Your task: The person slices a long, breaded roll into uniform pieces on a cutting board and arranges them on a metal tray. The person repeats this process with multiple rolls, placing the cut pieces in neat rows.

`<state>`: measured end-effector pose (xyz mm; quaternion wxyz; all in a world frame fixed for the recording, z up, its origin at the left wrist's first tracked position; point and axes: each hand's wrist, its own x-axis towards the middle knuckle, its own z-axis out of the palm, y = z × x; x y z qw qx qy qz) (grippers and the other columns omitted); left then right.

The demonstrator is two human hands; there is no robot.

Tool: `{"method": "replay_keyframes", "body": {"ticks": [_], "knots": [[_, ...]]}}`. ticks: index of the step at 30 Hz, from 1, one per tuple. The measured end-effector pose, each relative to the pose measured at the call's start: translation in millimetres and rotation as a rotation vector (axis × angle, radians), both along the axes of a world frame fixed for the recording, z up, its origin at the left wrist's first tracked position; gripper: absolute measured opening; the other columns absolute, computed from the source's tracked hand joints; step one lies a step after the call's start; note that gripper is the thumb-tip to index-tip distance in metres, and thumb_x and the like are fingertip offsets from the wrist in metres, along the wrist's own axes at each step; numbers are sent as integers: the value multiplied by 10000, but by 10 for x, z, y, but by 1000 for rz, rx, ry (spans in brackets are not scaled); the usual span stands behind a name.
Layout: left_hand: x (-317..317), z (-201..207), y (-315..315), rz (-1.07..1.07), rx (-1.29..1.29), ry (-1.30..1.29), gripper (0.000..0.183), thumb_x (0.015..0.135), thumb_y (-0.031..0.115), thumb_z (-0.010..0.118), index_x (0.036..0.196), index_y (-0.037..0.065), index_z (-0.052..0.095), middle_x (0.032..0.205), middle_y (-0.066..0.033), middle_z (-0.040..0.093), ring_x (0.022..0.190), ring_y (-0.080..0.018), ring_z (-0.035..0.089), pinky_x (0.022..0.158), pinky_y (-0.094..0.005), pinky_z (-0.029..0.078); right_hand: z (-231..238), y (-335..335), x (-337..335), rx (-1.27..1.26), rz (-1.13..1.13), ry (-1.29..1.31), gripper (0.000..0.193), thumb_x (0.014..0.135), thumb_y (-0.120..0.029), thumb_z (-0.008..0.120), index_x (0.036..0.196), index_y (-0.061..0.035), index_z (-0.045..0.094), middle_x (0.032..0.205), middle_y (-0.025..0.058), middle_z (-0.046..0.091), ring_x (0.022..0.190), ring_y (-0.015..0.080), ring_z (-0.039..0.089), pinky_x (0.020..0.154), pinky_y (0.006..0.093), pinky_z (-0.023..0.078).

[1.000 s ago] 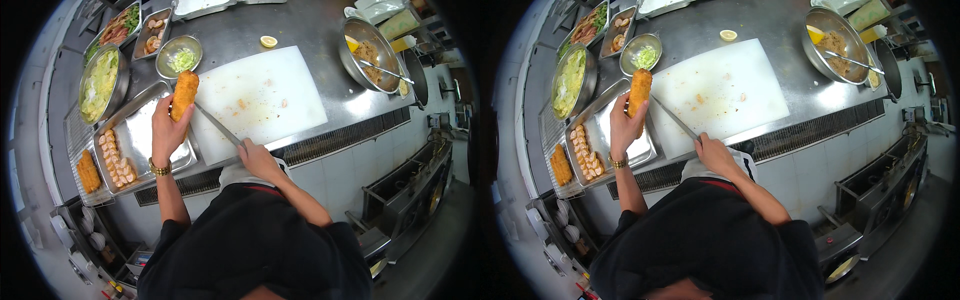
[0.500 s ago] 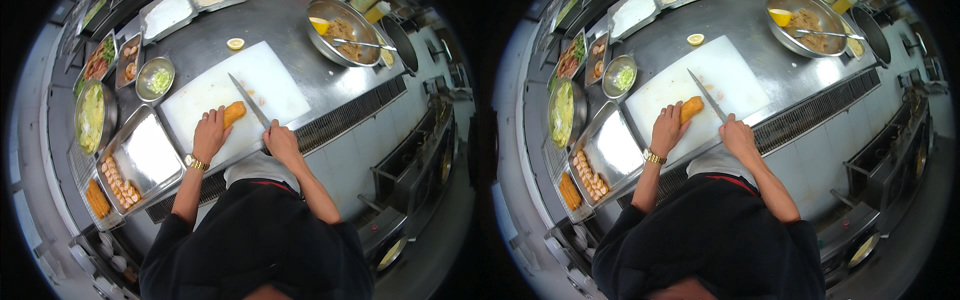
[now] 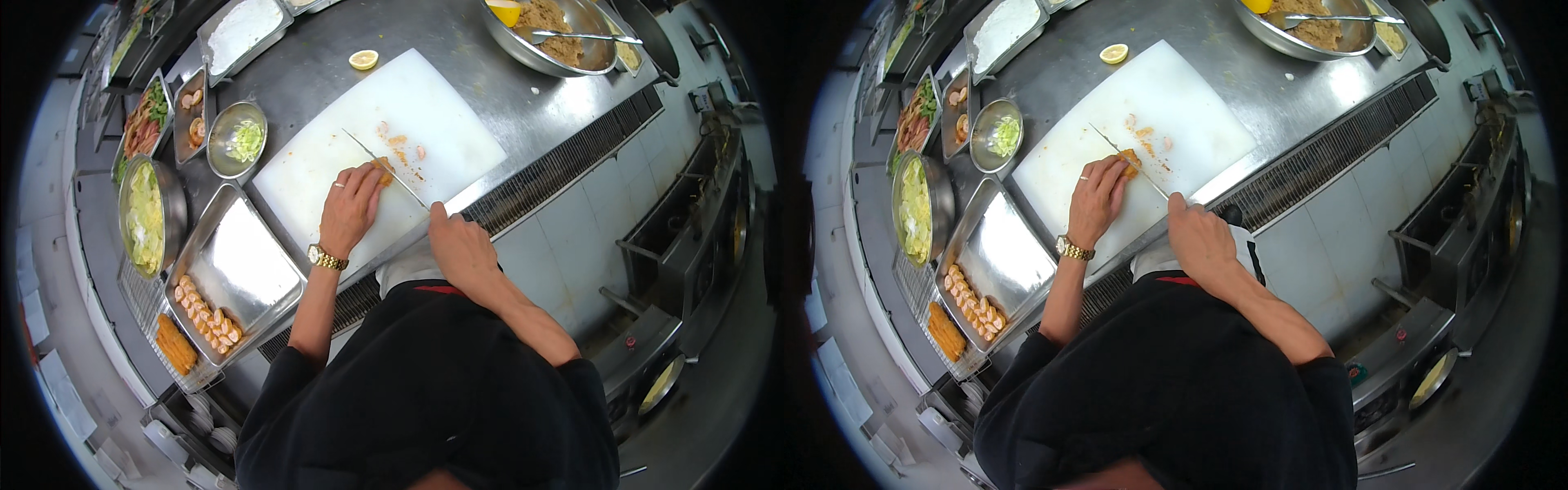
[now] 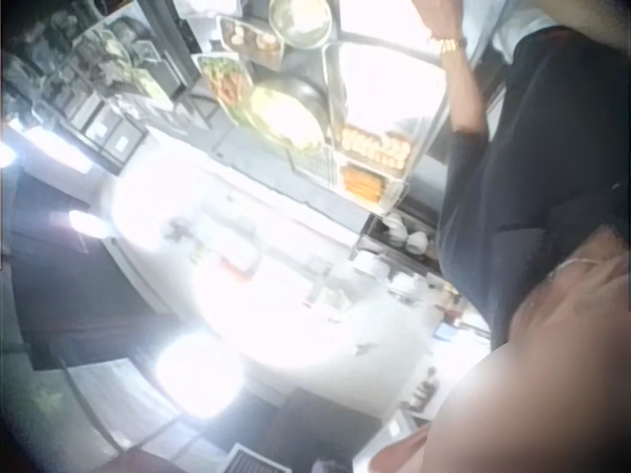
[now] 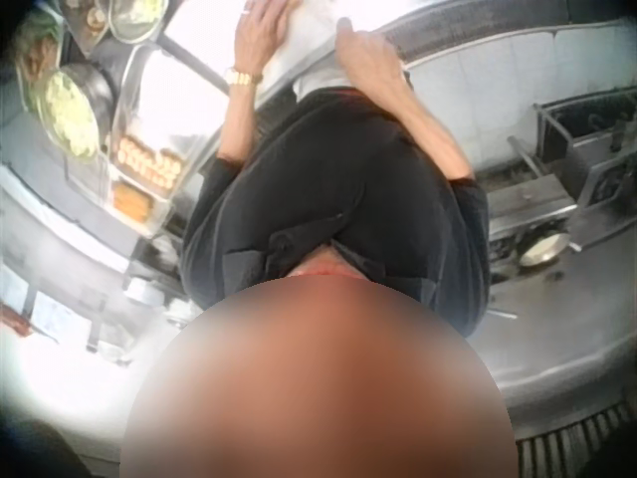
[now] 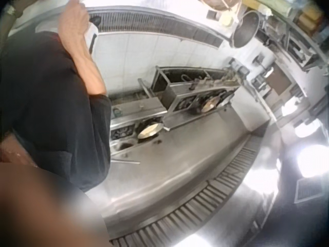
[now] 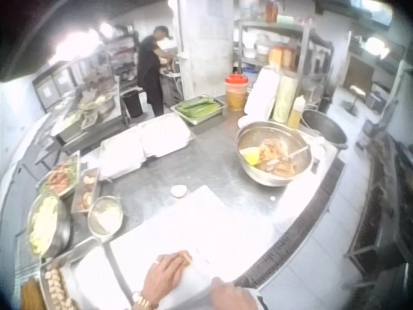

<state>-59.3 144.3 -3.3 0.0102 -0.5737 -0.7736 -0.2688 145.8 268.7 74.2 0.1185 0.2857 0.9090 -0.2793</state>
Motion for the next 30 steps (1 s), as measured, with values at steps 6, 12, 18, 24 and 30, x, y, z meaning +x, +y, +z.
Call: {"method": "replay_keyframes", "body": {"ticks": [6, 12, 18, 24, 30], "knots": [[-19, -14, 11, -1, 11, -45, 344, 968, 38, 785, 1308, 39, 733, 1348, -105, 729, 1166, -330, 686, 989, -430, 600, 13, -48, 83, 14, 3, 15, 107, 1007, -14, 584, 1089, 42, 544, 923, 315, 732, 800, 494, 773, 708, 557, 635], [-45, -19, 15, -16, 25, -87, 332, 976, 42, 782, 1305, 39, 738, 1345, -109, 733, 1181, -335, 686, 1002, -431, 595, -130, 81, -292, 23, 27, 128, 100, 1004, -9, 569, 1083, 43, 536, 847, 299, 736, 791, 505, 768, 691, 567, 627], [-50, -50, 11, 1, 28, -108, 335, 978, 43, 784, 1310, 43, 741, 1342, -116, 737, 1183, -346, 686, 1010, -435, 587, -120, 82, -45, -32, 28, 34, 77, 995, -4, 577, 1059, 33, 558, 815, 305, 745, 807, 496, 782, 705, 572, 635], [-41, -51, 16, -1, 30, -121, 346, 973, 41, 790, 1317, 47, 748, 1344, -124, 741, 1182, -352, 688, 1010, -438, 587, -460, 129, -398, -46, 23, 151, 96, 1014, -31, 555, 1066, 49, 546, 825, 323, 744, 816, 530, 767, 727, 611, 618], [-52, -68, 9, 25, 44, -133, 358, 965, 38, 798, 1320, 59, 757, 1337, -125, 749, 1178, -347, 699, 990, -440, 599, -518, 98, -67, -96, 11, 44, 108, 1038, -49, 536, 1082, 50, 543, 827, 333, 743, 821, 533, 767, 726, 626, 613]]}}
